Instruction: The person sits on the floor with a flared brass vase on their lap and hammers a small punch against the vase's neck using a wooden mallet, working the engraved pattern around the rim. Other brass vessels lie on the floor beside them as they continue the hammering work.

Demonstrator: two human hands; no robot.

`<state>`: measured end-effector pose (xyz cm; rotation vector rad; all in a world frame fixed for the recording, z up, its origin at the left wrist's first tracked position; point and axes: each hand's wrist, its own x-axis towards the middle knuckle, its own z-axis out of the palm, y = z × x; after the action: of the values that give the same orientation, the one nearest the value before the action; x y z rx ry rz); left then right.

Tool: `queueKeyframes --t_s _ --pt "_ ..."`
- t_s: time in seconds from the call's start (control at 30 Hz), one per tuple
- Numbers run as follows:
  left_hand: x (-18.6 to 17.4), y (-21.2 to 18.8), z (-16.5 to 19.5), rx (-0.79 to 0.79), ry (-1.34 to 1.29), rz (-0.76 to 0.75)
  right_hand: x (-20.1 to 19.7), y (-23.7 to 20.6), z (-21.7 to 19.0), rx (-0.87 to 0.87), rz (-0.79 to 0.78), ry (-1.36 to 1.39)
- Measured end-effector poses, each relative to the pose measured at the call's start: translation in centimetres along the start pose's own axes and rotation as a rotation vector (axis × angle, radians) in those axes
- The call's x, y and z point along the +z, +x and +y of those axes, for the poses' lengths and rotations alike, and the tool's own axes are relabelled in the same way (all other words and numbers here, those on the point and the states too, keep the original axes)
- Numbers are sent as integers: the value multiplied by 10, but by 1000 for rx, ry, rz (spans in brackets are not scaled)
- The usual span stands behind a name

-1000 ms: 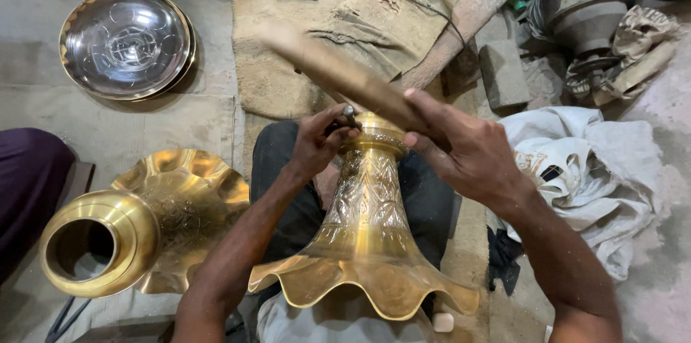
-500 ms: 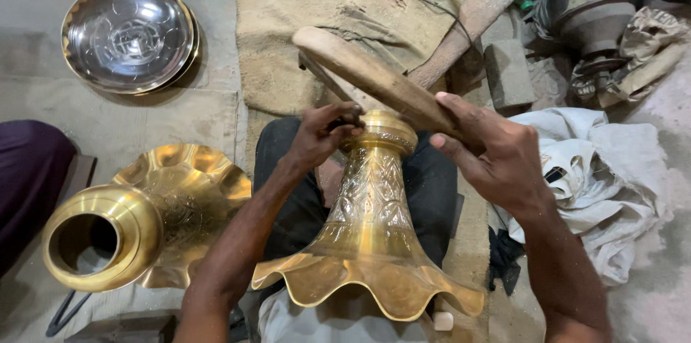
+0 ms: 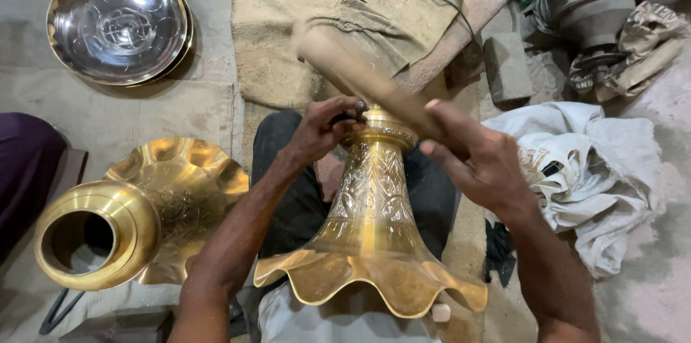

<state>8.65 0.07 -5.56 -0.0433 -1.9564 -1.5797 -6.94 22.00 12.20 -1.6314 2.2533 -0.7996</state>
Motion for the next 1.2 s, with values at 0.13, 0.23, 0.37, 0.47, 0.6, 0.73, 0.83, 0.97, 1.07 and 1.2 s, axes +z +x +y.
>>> queueKeyframes --t_s 0.13,0.23,0.37,0.47,0.6,0.73,0.83,0.97,1.07,1.2 --pt "-1 2 -1 -109 -52 -10 -7 -5 -8 -161 121 -152" --pt "-2 4 -2 27 -30 8 -6 -5 -9 -99 80 -76" --pt "-3 5 -2 28 -16 -3 0 -6 -5 -135 98 -9" --pt "-4 4 -2 64 19 -2 0 -12 0 -139 55 -154" --pt "-5 2 -3 58 -6 -13 3 -15 8 -151 147 76" --pt "-6 0 -5 37 32 -22 9 -15 17 -58 29 -98" --pt "-7 3 -6 -57 26 -47 14 -18 20 -140 106 -84" --pt "-8 5 -5 -10 4 -56 16 -20 20 -116 85 -168" --pt "-8 5 -3 35 22 -57 16 -22 17 -127 142 -8" --pt "-9 3 -4 43 27 -58 15 -22 15 -50 -4 -288"
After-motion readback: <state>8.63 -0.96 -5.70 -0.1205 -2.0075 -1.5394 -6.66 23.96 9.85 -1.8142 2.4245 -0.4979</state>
